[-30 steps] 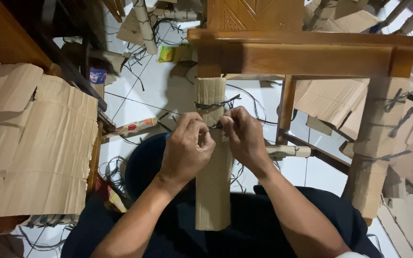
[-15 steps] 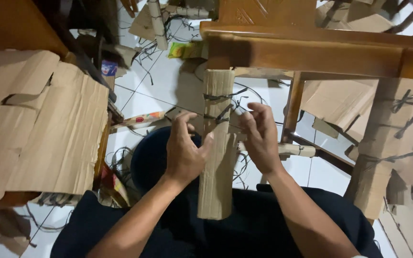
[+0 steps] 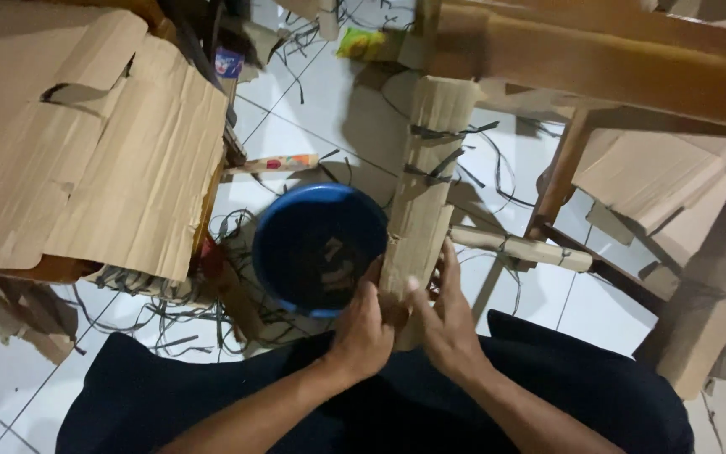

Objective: Wrapping a wooden chair leg with protective cardboard and securing it with wire ties.

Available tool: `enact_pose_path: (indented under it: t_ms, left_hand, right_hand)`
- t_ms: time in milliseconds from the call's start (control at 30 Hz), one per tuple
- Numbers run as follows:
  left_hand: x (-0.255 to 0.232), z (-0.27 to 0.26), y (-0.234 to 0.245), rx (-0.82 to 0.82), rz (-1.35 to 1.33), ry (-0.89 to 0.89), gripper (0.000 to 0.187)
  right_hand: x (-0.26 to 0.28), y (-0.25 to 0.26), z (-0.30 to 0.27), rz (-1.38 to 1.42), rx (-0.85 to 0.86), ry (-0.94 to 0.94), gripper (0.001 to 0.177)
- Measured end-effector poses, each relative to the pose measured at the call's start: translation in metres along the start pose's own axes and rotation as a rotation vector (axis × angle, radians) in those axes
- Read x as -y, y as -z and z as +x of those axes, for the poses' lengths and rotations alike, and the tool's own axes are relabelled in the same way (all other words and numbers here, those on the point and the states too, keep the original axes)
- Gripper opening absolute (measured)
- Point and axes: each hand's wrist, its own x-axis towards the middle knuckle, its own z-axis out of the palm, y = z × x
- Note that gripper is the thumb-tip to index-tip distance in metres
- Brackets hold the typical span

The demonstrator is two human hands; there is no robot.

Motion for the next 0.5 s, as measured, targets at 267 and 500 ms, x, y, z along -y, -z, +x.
enact_pose_path:
  t_ms: [267, 500]
  left_hand:
    - [0.005, -0.006, 0.003, 0.104, -0.039, -0.093, 0.082]
    - [-0.029, -0.002, 0.035, 0.128, -0.185, -0.141, 0.075]
  right_hand:
    - [0.009, -0.031, -0.004, -0.105, -0.055, -0.212, 0.082]
    - [0.014, -0.043, -0.004, -0.146, -0.170, -0.147, 0.093]
